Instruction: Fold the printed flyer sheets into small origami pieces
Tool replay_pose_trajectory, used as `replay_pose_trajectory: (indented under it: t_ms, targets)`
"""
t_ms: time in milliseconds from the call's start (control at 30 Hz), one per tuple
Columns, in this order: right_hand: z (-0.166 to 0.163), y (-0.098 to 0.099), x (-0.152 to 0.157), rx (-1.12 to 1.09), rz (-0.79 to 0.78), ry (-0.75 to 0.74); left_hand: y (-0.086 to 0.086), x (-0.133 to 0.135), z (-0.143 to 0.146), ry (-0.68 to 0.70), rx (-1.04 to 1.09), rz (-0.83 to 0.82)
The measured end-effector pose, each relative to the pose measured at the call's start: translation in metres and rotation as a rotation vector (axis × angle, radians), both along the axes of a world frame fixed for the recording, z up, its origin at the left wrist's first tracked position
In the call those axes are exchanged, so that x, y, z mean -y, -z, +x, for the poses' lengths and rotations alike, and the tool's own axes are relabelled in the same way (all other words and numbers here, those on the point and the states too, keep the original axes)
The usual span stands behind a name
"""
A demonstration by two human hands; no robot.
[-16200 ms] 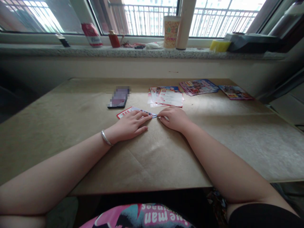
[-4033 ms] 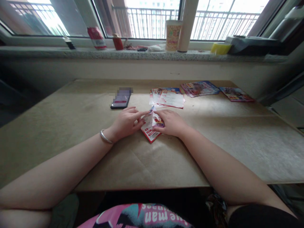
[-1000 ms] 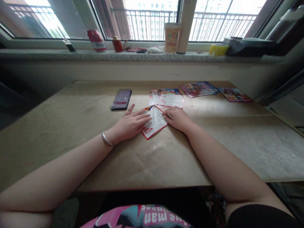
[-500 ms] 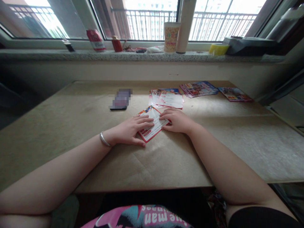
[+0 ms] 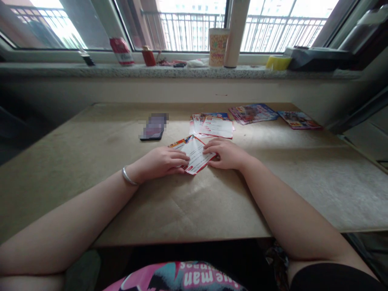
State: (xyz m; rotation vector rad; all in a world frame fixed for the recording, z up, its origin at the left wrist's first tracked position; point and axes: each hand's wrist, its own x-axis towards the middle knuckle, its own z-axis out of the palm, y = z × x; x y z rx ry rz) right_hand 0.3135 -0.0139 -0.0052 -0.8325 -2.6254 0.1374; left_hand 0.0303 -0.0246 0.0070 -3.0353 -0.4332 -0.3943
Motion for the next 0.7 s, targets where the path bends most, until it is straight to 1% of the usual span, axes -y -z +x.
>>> replay_pose_trajectory:
  t_ms: [100, 167, 267, 367, 433, 600, 700]
  targets:
    - [0.0002, 0.0010, 0.0000, -0.020, -0.005, 0.002, 0.0008, 0.0026, -0.0005, -0.057, 0.032, -0.011]
    - [-0.0002, 0.0011, 0.0004, -0.031, -0.010, -0.002, 0.0014, 0.0047, -0.0004, -0.101, 0.047, -0.051]
    - [-0.0008, 0.0008, 0.0010, -0.035, -0.002, -0.005, 0.0021, 0.0059, 0.0006, -0.138, 0.084, -0.159]
    - [-0.0016, 0.0011, 0.0019, -0.031, 0.012, 0.000, 0.0032, 0.0050, 0.0022, -0.143, 0.177, -0.312]
    - [-0.0025, 0.0022, 0.0024, -0.033, 0.016, 0.006, 0.0039, 0.0042, 0.0029, -0.144, 0.232, -0.374]
    - [-0.0055, 0.0057, 0.0027, -0.063, -0.004, 0.024, 0.0037, 0.0025, 0.0021, -0.243, 0.226, -0.427]
    - [-0.0067, 0.0051, 0.0029, -0.058, 0.006, 0.018, 0.0026, 0.0024, 0.0014, -0.274, 0.207, -0.446]
